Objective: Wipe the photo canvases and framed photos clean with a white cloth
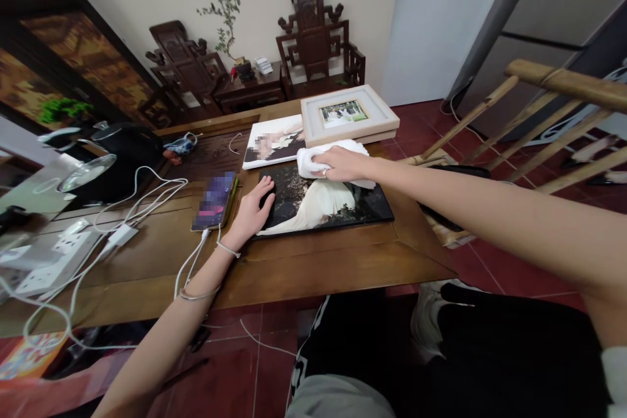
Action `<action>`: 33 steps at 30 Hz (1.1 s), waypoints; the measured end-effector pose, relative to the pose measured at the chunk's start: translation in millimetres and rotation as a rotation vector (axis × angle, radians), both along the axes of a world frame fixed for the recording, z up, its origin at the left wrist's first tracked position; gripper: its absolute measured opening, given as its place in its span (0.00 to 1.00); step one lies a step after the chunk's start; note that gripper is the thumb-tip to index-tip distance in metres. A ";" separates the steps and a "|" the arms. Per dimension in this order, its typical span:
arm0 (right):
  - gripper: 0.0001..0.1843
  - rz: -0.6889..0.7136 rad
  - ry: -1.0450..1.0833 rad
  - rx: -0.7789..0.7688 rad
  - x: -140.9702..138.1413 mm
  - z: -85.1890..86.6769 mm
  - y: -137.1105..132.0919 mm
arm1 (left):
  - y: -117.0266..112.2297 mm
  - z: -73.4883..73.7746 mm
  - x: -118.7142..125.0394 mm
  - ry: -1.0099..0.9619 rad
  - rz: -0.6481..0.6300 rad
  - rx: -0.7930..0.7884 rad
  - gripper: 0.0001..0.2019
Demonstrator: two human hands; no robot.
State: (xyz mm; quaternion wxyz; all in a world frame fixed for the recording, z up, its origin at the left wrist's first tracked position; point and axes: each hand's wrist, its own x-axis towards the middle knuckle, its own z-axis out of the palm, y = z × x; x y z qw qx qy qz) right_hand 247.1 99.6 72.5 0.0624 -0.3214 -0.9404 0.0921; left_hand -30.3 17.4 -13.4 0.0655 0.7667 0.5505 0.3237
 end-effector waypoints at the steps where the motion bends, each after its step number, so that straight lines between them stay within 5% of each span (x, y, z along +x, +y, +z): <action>1: 0.07 -0.014 0.004 -0.005 -2.2 0.9 3.0 | -0.1 -0.1 0.0 0.000 0.001 0.002 0.18; 7: 0.08 -0.034 -0.001 0.033 1.9 -8.2 -16.3 | -0.2 -0.7 0.8 0.000 0.008 0.005 0.18; 17: 0.15 0.138 0.086 -0.046 47.2 -24.9 -131.8 | -0.6 -0.6 2.1 -0.016 0.014 0.003 0.18; 21: 0.17 0.208 0.087 -0.075 52.5 -26.5 -153.5 | -1.1 0.4 2.3 0.006 0.016 0.001 0.18; 26: 0.16 0.151 0.057 -0.096 44.0 -19.2 -136.9 | -1.1 1.3 2.1 0.002 0.011 0.001 0.18; 33: 0.10 0.075 -0.022 -0.015 9.9 -6.7 -65.4 | 0.0 -0.1 0.7 -0.005 0.003 -0.003 0.18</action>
